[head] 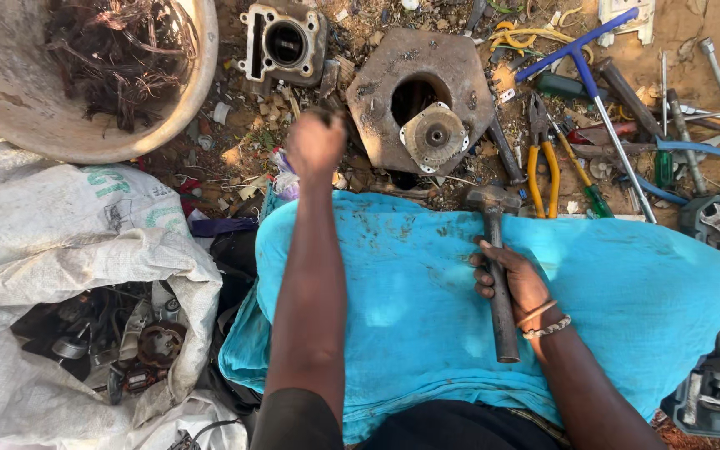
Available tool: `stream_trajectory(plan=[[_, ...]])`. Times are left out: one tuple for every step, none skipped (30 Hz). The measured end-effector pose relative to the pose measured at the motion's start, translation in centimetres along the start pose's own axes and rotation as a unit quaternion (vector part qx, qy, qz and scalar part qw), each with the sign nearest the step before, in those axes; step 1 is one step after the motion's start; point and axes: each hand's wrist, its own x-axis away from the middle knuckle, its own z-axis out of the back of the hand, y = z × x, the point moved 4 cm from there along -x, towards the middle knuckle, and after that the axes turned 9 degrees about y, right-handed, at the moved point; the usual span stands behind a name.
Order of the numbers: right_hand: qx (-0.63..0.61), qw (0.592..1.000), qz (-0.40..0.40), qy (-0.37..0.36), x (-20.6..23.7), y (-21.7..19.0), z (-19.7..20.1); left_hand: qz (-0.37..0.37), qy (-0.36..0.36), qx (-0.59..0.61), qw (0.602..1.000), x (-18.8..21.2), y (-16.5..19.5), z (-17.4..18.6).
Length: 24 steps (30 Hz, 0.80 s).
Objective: The person sits on the ground and dismantles small engine and pump parts on a hexagonal stone block, hammering components to break them apart, pulling pieces out of the block's hole, and using pliers on a part at the end. They set disassembled pieces aside among scattered tools and scrap.
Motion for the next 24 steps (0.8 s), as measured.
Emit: stream_trajectory(plan=[[0.005,1.0,0.0,0.004,0.0,0.0,-0.1,-0.017,0.007,-0.038,0.999,0.3,0.2,-1.3],[0.008,1.0,-0.002,0.006,0.0,0.1,-0.1,-0.034,0.013,-0.075,0.997,0.5,0.3,-2.3],[0.012,1.0,-0.003,0.008,0.1,0.1,-0.2,-0.041,0.03,-0.077,0.996,0.6,0.1,-2.7],[0.014,1.0,-0.001,0.011,0.1,0.1,-0.3,-0.051,0.047,-0.076,0.995,0.8,0.1,-3.2],[0.013,1.0,-0.003,0.014,0.1,0.2,-0.3,-0.061,0.063,-0.076,0.993,0.9,0.2,-3.4],[0.009,1.0,-0.006,0.018,0.2,0.2,-0.4,-0.087,0.085,-0.064,0.991,0.9,0.3,-3.3],[0.004,1.0,-0.007,0.024,0.2,0.2,-0.4,-0.114,0.105,-0.05,0.987,0.8,0.4,-2.8],[0.002,1.0,-0.005,0.018,0.3,0.2,-0.5,-0.142,0.126,-0.034,0.981,0.7,0.6,-2.3],[0.003,1.0,-0.001,0.011,0.4,0.2,-0.6,-0.123,0.115,-0.005,0.986,0.4,0.6,-1.8],[0.006,1.0,0.001,0.005,0.4,0.1,-0.6,-0.102,0.104,0.024,0.989,0.2,0.7,-1.1],[0.005,1.0,0.002,0.009,0.5,0.1,-0.6,-0.077,0.094,0.05,0.991,0.5,0.8,-0.3],[0.006,1.0,0.001,0.01,0.5,0.1,-0.7,-0.071,0.106,0.044,0.991,0.9,1.3,0.6],[0.008,1.0,-0.002,0.01,0.6,0.1,-0.7,-0.064,0.12,0.037,0.99,1.1,1.8,1.9],[0.007,1.0,-0.001,0.011,0.6,0.1,-0.7,-0.057,0.135,0.029,0.989,1.6,2.4,3.2],[0.006,1.0,0.002,0.012,0.7,0.1,-0.7,-0.098,0.147,0.065,0.982,2.3,3.4,4.6],[0.004,1.0,0.004,0.015,0.7,0.1,-0.8,-0.139,0.156,0.1,0.973,3.2,4.3,6.0],[0.003,1.0,-0.004,0.014,0.7,0.2,-0.8,-0.18,0.167,0.135,0.96,4.1,5.1,7.4],[0.001,1.0,-0.007,0.014,0.7,0.2,-0.9,-0.206,0.168,0.164,0.95,4.9,6.0,8.5],[0.0,1.0,-0.01,0.015,0.7,0.2,-0.9,-0.231,0.168,0.192,0.939,5.7,6.9,9.2],[-0.002,1.0,-0.011,0.016,0.7,0.2,-0.9,-0.253,0.164,0.218,0.928,6.5,7.7,9.7],[-0.003,1.0,-0.014,0.018,0.7,0.2,-0.9,-0.222,0.062,0.342,0.911,6.9,8.4,9.4],[-0.004,1.0,-0.016,0.019,0.6,0.1,-0.9,-0.185,-0.041,0.458,0.869,7.4,9.1,8.7],[-0.006,1.0,-0.017,0.017,0.6,0.1,-0.9,-0.142,-0.143,0.562,0.802,8.0,9.9,7.8],[-0.007,1.0,-0.019,0.017,0.6,0.1,-0.9,-0.158,-0.172,0.569,0.789,8.7,10.7,7.3]])
